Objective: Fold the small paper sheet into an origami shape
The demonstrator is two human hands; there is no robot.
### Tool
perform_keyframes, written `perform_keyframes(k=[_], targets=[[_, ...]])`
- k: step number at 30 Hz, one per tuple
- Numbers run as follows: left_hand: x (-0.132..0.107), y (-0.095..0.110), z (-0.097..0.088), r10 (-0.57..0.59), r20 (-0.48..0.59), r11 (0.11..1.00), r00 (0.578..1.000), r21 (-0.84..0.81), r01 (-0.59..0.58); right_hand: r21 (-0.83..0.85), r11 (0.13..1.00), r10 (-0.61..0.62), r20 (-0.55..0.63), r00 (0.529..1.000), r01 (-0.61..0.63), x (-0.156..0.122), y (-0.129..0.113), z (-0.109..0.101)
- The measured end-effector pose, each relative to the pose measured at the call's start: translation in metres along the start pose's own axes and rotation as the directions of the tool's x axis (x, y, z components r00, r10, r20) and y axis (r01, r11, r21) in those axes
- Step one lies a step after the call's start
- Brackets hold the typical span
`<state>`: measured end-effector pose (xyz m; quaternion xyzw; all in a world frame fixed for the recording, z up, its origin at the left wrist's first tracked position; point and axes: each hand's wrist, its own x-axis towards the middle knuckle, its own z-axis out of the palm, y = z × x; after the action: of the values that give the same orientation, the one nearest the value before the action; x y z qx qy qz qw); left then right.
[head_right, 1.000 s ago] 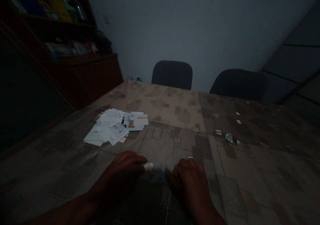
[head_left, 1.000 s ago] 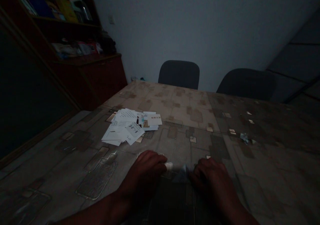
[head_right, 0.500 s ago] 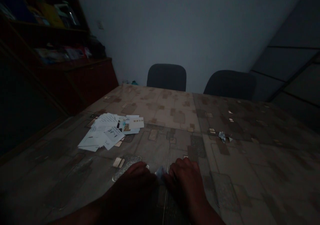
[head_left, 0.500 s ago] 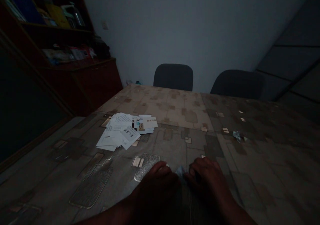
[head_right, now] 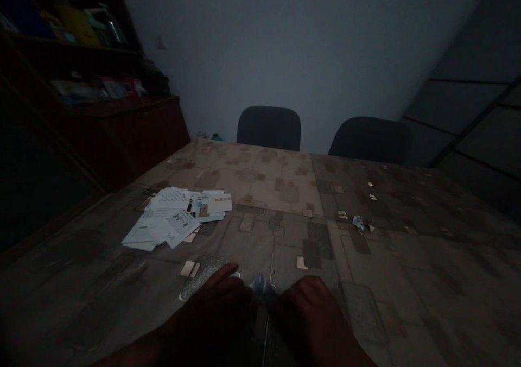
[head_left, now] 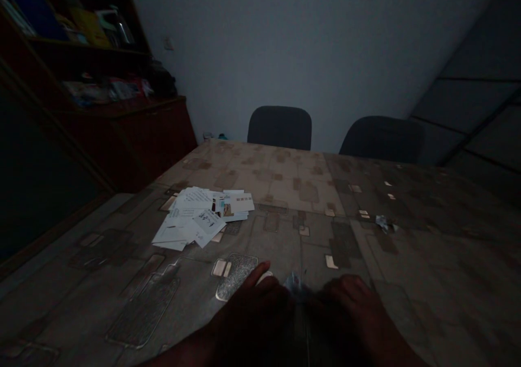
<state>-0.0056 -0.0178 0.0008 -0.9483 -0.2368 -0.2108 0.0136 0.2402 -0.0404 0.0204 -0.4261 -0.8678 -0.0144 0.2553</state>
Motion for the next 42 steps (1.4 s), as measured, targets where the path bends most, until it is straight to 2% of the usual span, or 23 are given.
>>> perform_keyframes(k=[1,4,8,9,10,11,13,15,17,21,26,31,36,38,42], targets=[[0.000,0.000,-0.001,0.005,-0.008,1.000,1.000,0.002,-0.005,0.040,0.999,0.013,0.071,0.997,-0.016,0.000,-0.003,0.005],[0.000,0.000,-0.001,0.006,0.000,1.000,1.000,0.021,-0.006,0.089,0.995,0.023,0.144,0.989,-0.036,0.002,-0.009,0.013],[0.000,0.000,0.000,-0.003,0.023,0.999,1.000,0.041,0.002,0.115,0.991,0.050,0.131,0.990,-0.065,0.004,-0.008,0.005],[-0.001,0.000,0.000,-0.001,0.021,0.999,1.000,0.038,0.000,0.131,0.984,0.097,0.146,0.985,-0.117,0.004,-0.006,-0.001],[-0.001,0.000,0.000,-0.002,0.019,0.999,1.000,0.034,0.001,0.124,0.978,0.154,0.092,0.984,-0.165,0.005,-0.004,-0.007],[-0.001,0.000,-0.001,-0.006,0.022,1.000,1.000,0.030,0.005,0.134,0.970,0.192,0.091,0.977,-0.203,0.006,-0.002,-0.013],[-0.001,0.000,-0.002,-0.009,0.020,1.000,1.000,0.024,0.008,0.194,0.926,0.302,0.128,0.945,-0.323,0.010,0.001,-0.022],[0.000,0.000,-0.003,-0.014,0.022,1.000,1.000,0.026,0.013,0.276,0.859,0.396,0.178,0.901,-0.432,0.013,0.003,-0.024],[0.000,0.000,-0.003,-0.012,0.017,0.999,1.000,0.031,0.012,0.302,0.822,0.431,0.225,0.874,-0.483,0.016,0.002,-0.018],[0.000,0.001,-0.003,-0.016,0.037,0.999,0.999,0.048,0.014,0.216,0.841,0.440,0.262,0.859,-0.496,0.020,-0.004,-0.003],[-0.001,0.002,-0.004,-0.024,0.069,0.999,0.997,0.048,0.021,0.099,0.848,0.475,0.297,0.828,-0.521,0.022,-0.011,-0.001],[-0.002,0.001,-0.001,-0.017,0.028,0.998,0.999,0.055,0.016,0.075,0.858,0.472,0.275,0.838,-0.508,0.020,-0.012,-0.001],[-0.003,0.001,-0.001,-0.012,0.114,0.997,0.993,0.071,0.004,0.059,0.856,0.477,0.290,0.830,-0.513,0.022,-0.012,-0.001],[-0.002,0.001,-0.001,-0.013,0.124,0.997,0.992,0.079,0.003,0.057,0.864,0.467,0.279,0.839,-0.500,0.020,-0.011,-0.001],[-0.001,0.001,0.001,-0.018,0.073,0.996,0.997,0.090,0.012,0.054,0.886,0.435,0.240,0.868,-0.460,0.012,-0.008,0.004]])
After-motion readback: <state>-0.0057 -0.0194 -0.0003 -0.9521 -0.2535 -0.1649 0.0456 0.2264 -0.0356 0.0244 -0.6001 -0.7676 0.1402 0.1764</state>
